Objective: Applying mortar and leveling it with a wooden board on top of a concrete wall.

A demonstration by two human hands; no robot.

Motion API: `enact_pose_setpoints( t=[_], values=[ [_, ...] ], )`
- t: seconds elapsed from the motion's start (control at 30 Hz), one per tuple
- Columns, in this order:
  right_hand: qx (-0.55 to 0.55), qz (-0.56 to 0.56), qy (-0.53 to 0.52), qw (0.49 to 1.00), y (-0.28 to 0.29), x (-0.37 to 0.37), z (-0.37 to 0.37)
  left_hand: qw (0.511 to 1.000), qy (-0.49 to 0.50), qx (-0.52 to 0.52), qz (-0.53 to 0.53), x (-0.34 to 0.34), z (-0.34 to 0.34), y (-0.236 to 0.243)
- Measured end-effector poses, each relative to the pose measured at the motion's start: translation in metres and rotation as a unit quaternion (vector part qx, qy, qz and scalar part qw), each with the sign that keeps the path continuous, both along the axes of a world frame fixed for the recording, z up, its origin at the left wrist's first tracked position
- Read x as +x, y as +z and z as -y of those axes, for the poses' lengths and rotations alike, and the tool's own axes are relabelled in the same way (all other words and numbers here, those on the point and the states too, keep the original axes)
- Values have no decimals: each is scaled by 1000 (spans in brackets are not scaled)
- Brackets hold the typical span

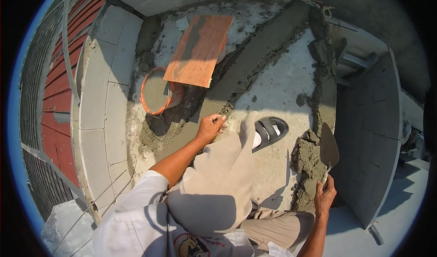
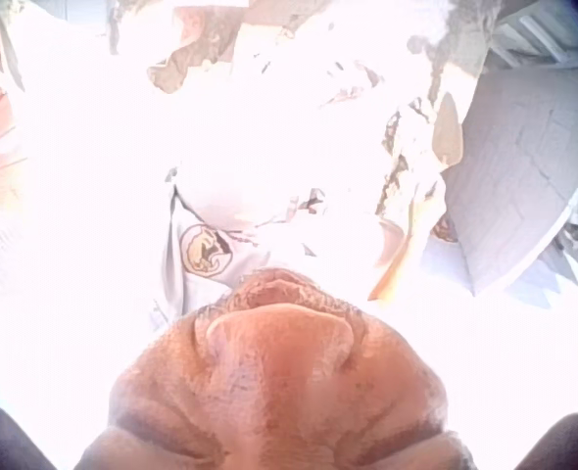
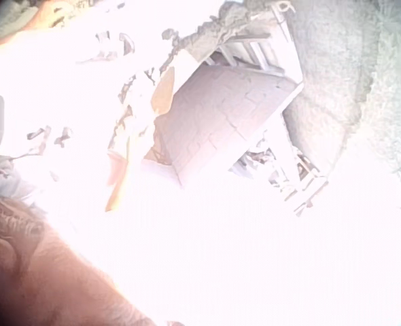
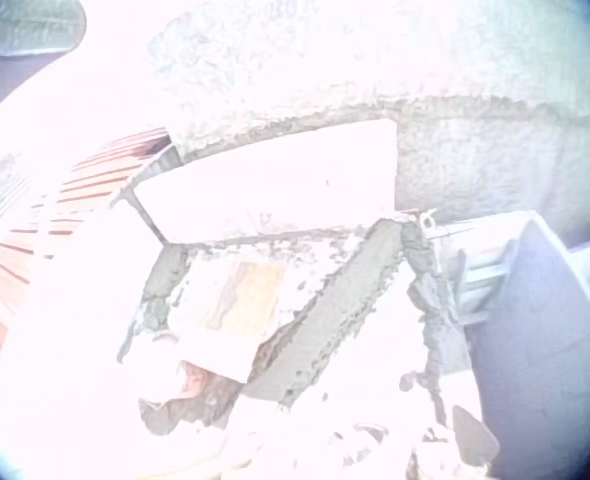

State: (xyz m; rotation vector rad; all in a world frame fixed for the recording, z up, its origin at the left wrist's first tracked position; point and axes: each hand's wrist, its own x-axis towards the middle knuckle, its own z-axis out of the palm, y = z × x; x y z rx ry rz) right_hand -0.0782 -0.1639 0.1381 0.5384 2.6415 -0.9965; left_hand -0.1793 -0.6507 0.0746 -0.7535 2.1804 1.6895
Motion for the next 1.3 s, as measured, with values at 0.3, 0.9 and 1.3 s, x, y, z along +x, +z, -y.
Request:
enact_pose_setpoints(
  t=[0.3, 0.9, 1.3],
  values=[
    [-148, -139, 189, 961, 50, -125, 131, 988, -124, 38, -79, -17, -25, 51],
    [-150, -114, 299, 935, 8, -139, 180, 888, 286, -359, 8, 70, 255, 51],
    [-115, -17, 197, 973, -30, -73, 91, 893, 256, -341, 142, 33, 256, 30]
  ],
)
